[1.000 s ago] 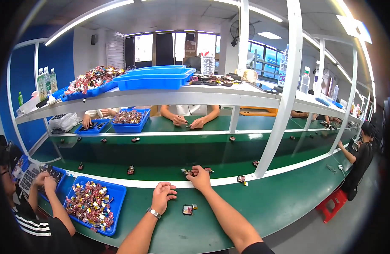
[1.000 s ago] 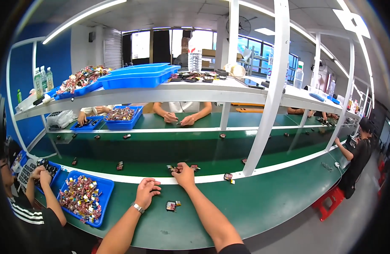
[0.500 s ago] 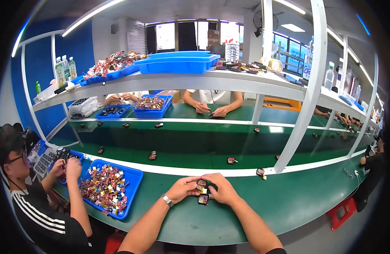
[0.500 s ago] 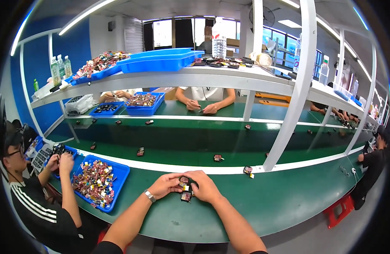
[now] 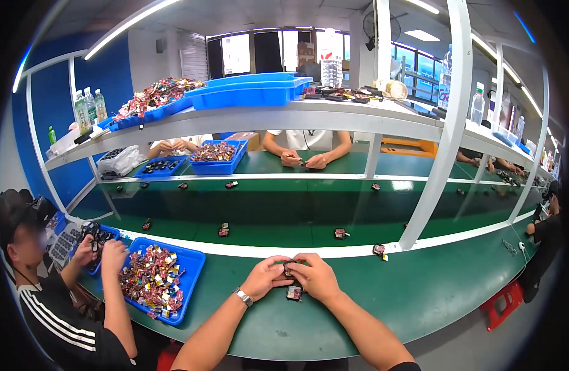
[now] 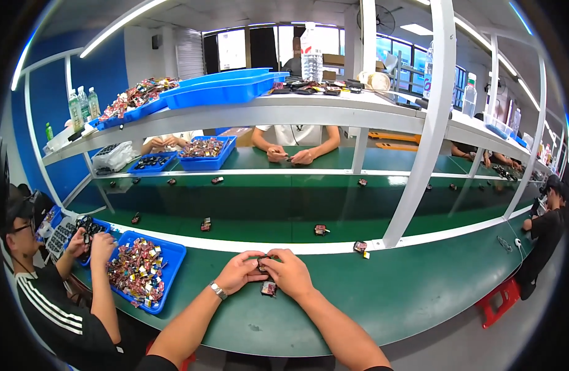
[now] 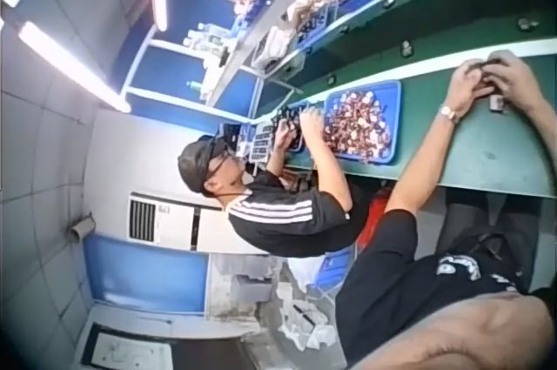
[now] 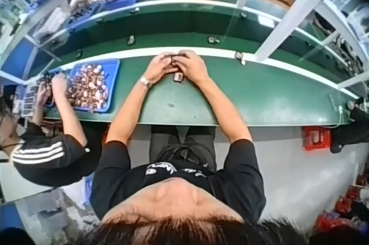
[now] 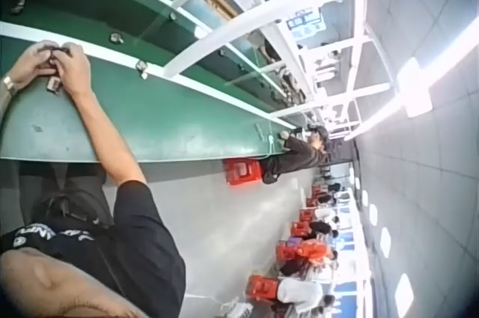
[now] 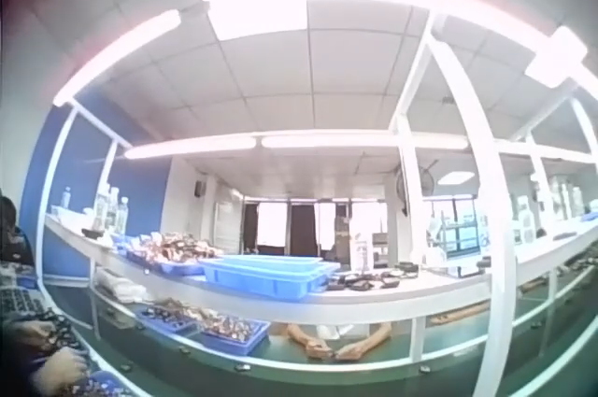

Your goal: Assembling small electronic components on an assembly line.

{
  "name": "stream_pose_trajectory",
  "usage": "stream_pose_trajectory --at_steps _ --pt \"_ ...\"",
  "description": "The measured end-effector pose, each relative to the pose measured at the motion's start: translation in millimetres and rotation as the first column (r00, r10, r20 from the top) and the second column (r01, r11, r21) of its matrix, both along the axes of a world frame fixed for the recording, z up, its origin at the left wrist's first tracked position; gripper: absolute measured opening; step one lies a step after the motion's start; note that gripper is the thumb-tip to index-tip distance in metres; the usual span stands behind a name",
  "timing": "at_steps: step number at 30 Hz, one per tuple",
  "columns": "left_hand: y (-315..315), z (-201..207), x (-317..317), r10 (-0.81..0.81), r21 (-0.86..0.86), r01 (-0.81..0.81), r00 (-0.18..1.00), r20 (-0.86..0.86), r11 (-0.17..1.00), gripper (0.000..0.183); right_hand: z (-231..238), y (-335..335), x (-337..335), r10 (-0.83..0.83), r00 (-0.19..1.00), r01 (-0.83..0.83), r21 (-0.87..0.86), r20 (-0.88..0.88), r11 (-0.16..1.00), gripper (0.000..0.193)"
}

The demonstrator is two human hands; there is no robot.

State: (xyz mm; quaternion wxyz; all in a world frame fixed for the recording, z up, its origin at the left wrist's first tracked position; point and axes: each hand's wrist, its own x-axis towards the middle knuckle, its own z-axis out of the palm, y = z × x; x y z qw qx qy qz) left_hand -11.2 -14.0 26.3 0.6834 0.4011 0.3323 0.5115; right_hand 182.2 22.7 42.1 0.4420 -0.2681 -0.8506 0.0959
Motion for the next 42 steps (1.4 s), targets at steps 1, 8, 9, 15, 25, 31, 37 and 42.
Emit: stream_pose_trajectory --at_steps 1,8,9,15,25,31,37,42 --pt "-0.1 0.1 1.7 0.023 0.014 -0.022 0.999 -0.041 1.0 0.032 0.5 1.1 -0.6 0.0 1.0 0.0 -0.003 0.0 1.0 0.018" --pt "-1.5 -3.3 4.8 0.102 0.063 -0.093 0.984 -0.147 0.994 0.029 1.3 0.8 -4.3 0.022 0.997 -0.027 0.071 0.068 0.997 0.02" --pt "-1.8 -3.0 5.9 0.102 0.065 -0.093 0.984 -0.146 0.994 0.029 0.9 2.1 -3.4 0.049 0.996 -0.052 0.042 0.078 0.998 0.018" --pt "-1.4 -3.4 7.6 0.11 0.069 -0.099 0.977 -0.185 0.993 0.028 2.9 7.5 4.5 0.107 0.989 -0.099 -0.073 0.106 0.992 0.013" --pt "-0.1 -5.0 5.1 0.067 0.087 -0.054 0.986 -0.155 0.995 0.03 -2.2 9.5 5.9 0.119 0.991 -0.103 -0.209 0.068 0.972 0.01" --pt "-1.2 -4.5 2.7 0.019 0.142 0.005 0.987 -0.161 0.99 0.032 -0.8 4.3 2.4 0.079 0.997 -0.071 -0.234 0.025 0.97 0.012" --pt "-0.4 -5.0 4.2 0.026 0.08 -0.01 0.979 -0.2 0.997 0.03 -3.0 5.1 8.6 0.212 0.977 -0.204 -0.31 -0.005 0.929 0.012" --pt "0.0 -4.5 3.2 0.024 0.079 -0.011 0.986 -0.166 0.997 0.029 -3.7 3.8 8.3 0.122 0.992 -0.119 -0.275 -0.007 0.954 0.012"
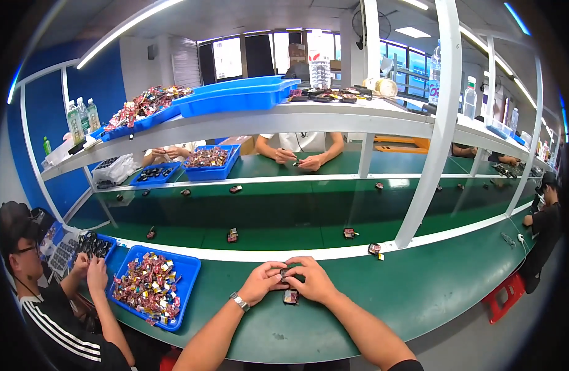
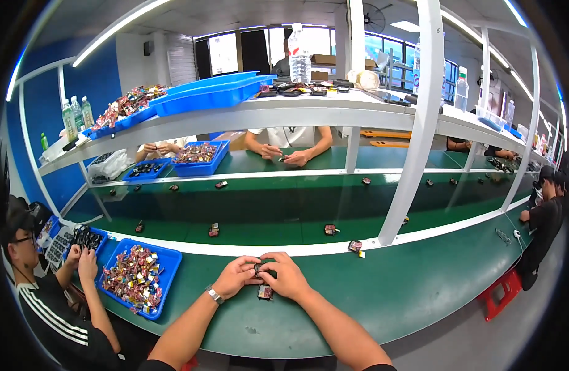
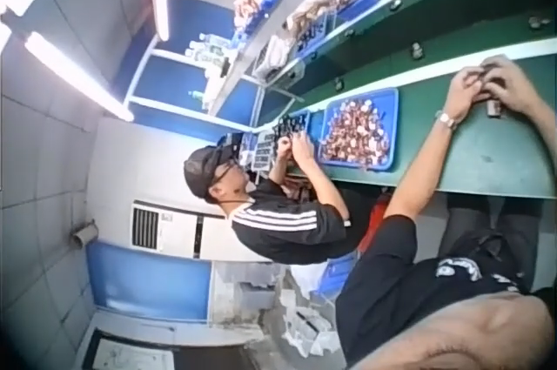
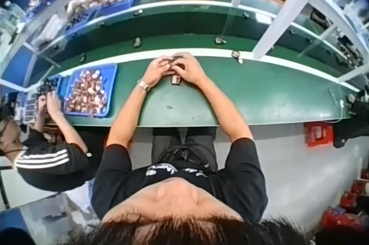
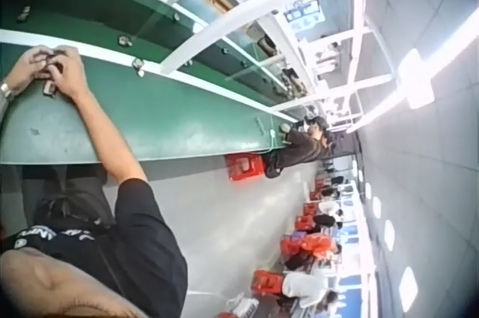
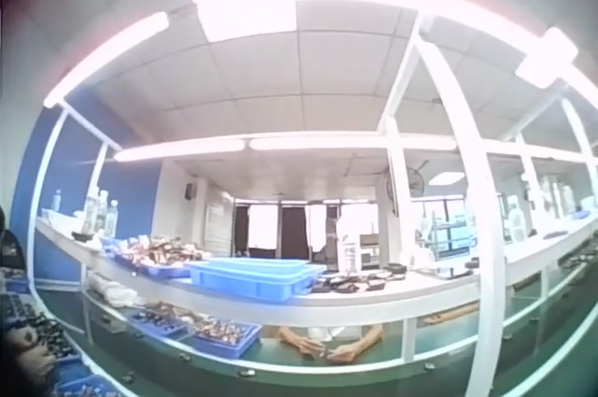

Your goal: Assembling small electronic components on an assembly line.

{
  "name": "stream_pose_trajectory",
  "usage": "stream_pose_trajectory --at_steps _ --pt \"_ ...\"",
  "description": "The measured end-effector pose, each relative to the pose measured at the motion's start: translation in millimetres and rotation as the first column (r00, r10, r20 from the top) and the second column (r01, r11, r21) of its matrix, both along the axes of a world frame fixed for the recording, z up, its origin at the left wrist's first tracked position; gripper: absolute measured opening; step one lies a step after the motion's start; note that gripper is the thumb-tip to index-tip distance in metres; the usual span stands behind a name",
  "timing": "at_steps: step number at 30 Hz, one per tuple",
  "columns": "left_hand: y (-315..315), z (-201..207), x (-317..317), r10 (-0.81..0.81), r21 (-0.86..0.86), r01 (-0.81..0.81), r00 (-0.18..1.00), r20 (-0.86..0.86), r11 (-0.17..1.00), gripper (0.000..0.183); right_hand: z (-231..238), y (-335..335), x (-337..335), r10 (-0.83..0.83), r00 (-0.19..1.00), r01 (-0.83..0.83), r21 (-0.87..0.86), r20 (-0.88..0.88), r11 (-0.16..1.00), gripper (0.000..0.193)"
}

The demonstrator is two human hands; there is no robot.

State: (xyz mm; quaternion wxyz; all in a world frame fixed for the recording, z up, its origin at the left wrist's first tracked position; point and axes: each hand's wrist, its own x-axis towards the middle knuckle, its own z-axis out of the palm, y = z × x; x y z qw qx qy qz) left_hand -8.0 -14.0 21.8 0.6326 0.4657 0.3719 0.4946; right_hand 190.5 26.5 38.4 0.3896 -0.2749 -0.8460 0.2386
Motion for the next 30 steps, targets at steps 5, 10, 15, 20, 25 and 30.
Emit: stream_pose_trajectory --at_steps 5,10,15,20,25,30 --pt "-1.2 1.6 0.6 0.015 -0.024 -0.015 1.0 0.007 1.0 0.027 -5.6 -2.3 -5.2 -0.01 1.0 0.01 0.002 -0.021 1.0 0.014" --pt "0.1 -3.4 -2.6 -0.009 -0.006 0.009 0.999 0.037 1.0 0.027 -7.0 -1.6 -5.8 0.0 0.999 0.001 0.027 -0.043 1.0 0.014" --pt "0.8 -1.7 -2.0 -0.019 -0.015 0.02 0.999 0.042 1.0 0.027 -4.6 -3.8 -6.1 -0.02 0.999 0.02 0.001 -0.037 1.0 0.016" --pt "2.2 -9.2 -4.4 -0.007 0.014 0.007 0.998 0.058 1.0 0.027 -4.3 -9.9 -13.4 -0.029 0.997 0.031 0.018 -0.077 0.999 0.017" --pt "2.5 -7.4 -5.6 -0.014 0.016 0.013 0.998 0.065 1.0 0.027 4.5 -13.4 -10.7 -0.008 0.996 0.014 0.075 -0.087 0.997 0.018" --pt "-0.1 -6.0 -6.1 -0.01 0.01 0.009 0.995 0.096 1.0 0.025 0.2 -15.6 -12.6 -0.066 0.991 0.079 0.114 -0.112 0.99 0.017"
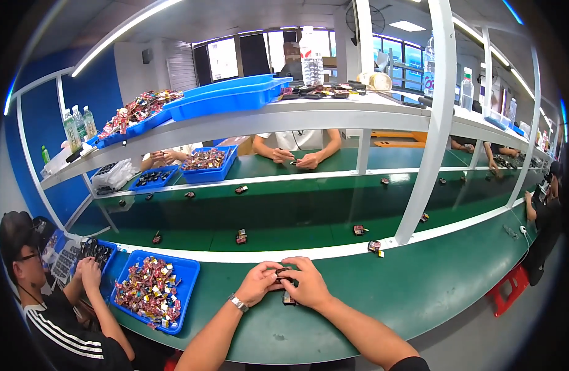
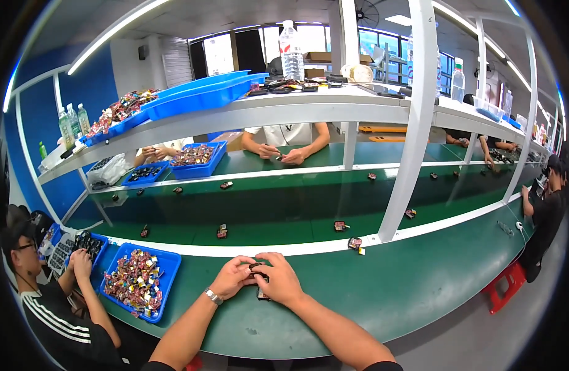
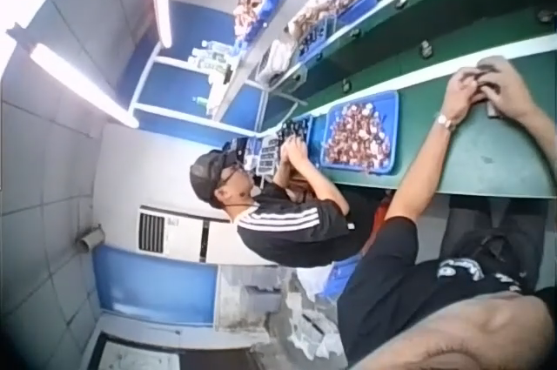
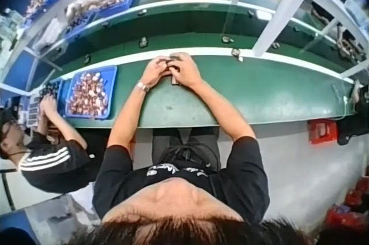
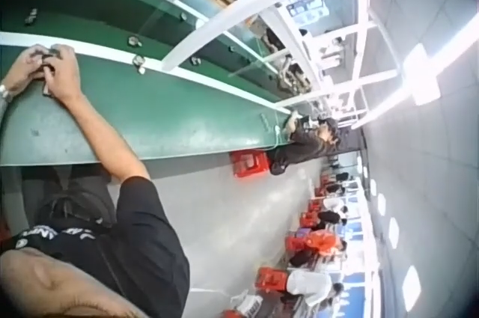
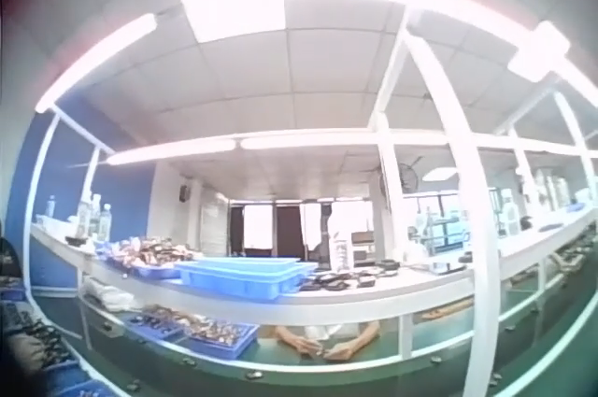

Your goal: Assembling small electronic components on an assembly line.

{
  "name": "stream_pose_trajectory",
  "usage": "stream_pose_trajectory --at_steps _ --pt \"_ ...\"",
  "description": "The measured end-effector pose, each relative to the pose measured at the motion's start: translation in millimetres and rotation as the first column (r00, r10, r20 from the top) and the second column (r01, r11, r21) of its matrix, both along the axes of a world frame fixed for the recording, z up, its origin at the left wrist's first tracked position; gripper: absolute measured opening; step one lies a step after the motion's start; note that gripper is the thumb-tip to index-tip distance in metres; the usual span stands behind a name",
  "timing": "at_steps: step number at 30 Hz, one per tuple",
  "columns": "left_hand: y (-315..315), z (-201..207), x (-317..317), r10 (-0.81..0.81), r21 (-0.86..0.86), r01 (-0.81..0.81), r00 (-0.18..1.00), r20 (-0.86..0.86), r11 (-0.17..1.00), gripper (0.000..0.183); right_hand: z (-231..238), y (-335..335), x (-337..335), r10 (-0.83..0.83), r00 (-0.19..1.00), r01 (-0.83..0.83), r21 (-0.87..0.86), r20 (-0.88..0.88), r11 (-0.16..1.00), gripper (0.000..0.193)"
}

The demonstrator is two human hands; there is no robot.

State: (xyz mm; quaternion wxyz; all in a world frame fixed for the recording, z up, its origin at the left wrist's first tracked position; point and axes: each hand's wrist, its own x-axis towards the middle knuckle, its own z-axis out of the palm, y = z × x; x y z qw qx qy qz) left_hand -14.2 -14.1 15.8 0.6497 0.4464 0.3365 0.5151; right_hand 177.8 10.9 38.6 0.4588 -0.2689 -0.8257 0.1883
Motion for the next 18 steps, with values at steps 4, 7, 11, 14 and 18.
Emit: stream_pose_trajectory --at_steps 4,7,11,14,18 --pt "-1.4 0.2 -0.1 -0.003 0.011 0.003 1.0 0.027 1.0 0.026 -3.2 0.4 -1.7 -0.003 1.0 0.003 -0.008 -0.012 1.0 0.018" --pt "-0.9 1.5 3.1 0.007 0.006 -0.007 1.0 0.017 1.0 0.027 -10.6 2.3 -2.6 -0.005 0.999 0.002 -0.076 -0.042 0.997 0.019" --pt "-0.7 1.9 4.1 0.039 0.019 -0.038 0.998 -0.044 0.999 0.025 -13.6 4.3 -5.7 0.026 0.998 -0.039 -0.229 -0.06 0.973 0.022" --pt "-1.2 4.8 7.6 0.091 0.03 -0.088 0.991 -0.099 0.996 0.025 -16.2 5.8 -6.0 0.034 0.997 -0.047 -0.208 -0.065 0.977 0.022" --pt "-0.8 6.1 8.1 0.108 0.015 -0.107 0.992 -0.067 0.994 0.026 -10.7 4.6 -4.3 0.017 0.999 -0.025 -0.159 -0.051 0.987 0.022"
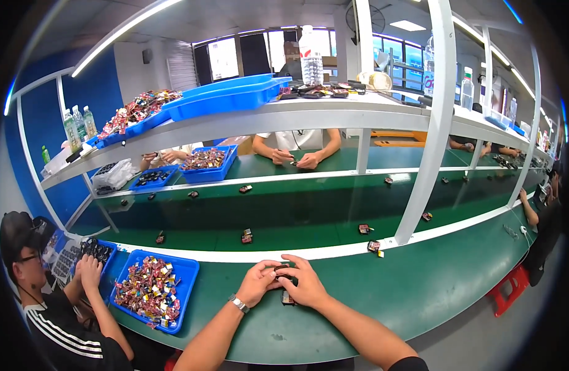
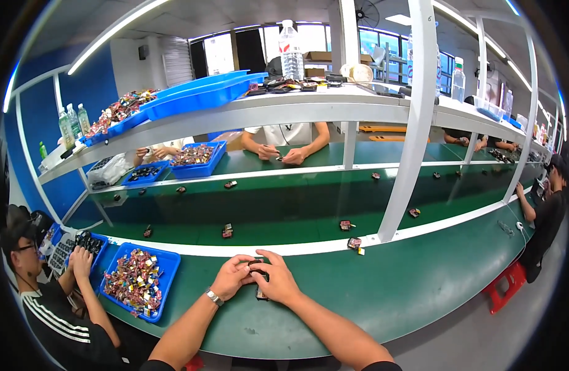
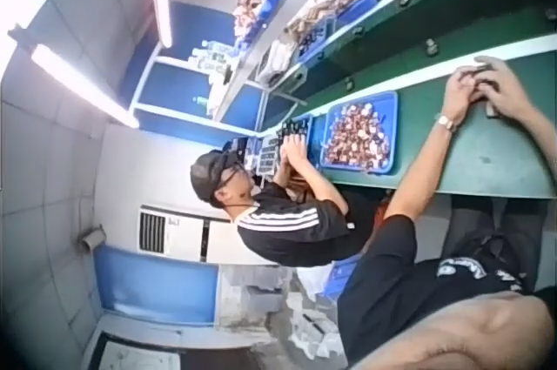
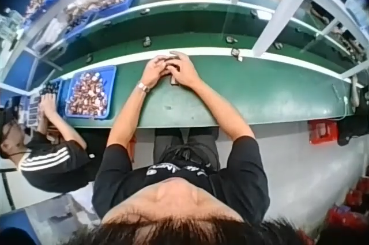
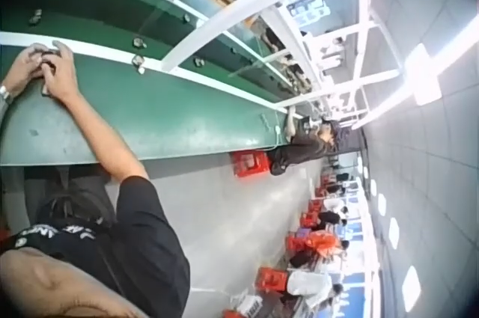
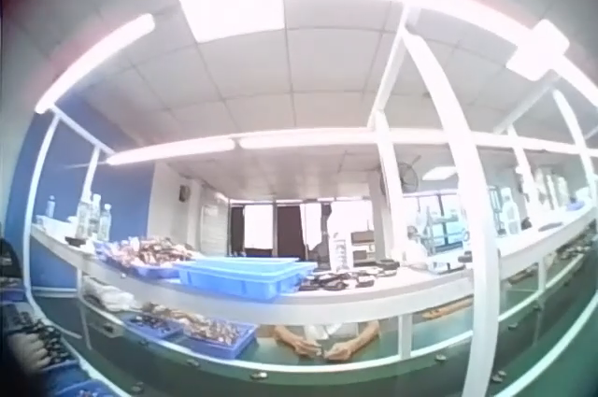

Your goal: Assembling small electronic components on an assembly line.

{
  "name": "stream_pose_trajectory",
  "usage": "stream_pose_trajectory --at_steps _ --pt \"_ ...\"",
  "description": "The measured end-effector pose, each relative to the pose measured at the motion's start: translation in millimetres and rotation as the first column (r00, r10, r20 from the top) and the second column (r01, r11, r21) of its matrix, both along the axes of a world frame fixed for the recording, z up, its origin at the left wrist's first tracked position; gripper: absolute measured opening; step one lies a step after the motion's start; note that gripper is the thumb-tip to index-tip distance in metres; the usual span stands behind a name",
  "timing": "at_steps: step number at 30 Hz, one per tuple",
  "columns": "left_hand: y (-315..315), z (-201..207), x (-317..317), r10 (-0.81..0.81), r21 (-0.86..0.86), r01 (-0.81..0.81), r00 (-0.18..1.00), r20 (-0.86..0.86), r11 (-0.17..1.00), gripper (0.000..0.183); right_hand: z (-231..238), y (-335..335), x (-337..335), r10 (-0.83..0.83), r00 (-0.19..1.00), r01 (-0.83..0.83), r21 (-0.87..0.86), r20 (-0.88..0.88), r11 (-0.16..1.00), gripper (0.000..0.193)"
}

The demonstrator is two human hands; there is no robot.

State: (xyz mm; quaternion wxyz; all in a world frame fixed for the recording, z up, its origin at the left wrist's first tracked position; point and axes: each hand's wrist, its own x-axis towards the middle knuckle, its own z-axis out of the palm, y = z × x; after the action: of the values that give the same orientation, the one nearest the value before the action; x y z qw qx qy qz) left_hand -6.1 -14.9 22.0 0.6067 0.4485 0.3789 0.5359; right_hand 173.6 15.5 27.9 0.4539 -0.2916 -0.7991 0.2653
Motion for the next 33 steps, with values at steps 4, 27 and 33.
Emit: stream_pose_trajectory --at_steps 4,27,33 --pt "-0.1 -1.3 -0.1 -0.023 -0.005 0.023 0.999 0.046 1.0 0.027 5.3 -0.8 -2.6 -0.038 0.999 0.038 0.096 0.001 0.995 0.018" --pt "1.3 -0.3 0.7 -0.022 -0.047 0.023 0.999 0.031 0.999 0.027 6.6 -3.2 -8.6 -0.211 0.977 0.196 0.39 -0.004 0.9 0.014" --pt "-0.3 -0.9 1.4 -0.024 -0.034 0.025 0.999 0.049 0.999 0.026 6.2 0.6 -8.7 -0.225 0.974 0.202 0.472 -0.008 0.858 0.015"
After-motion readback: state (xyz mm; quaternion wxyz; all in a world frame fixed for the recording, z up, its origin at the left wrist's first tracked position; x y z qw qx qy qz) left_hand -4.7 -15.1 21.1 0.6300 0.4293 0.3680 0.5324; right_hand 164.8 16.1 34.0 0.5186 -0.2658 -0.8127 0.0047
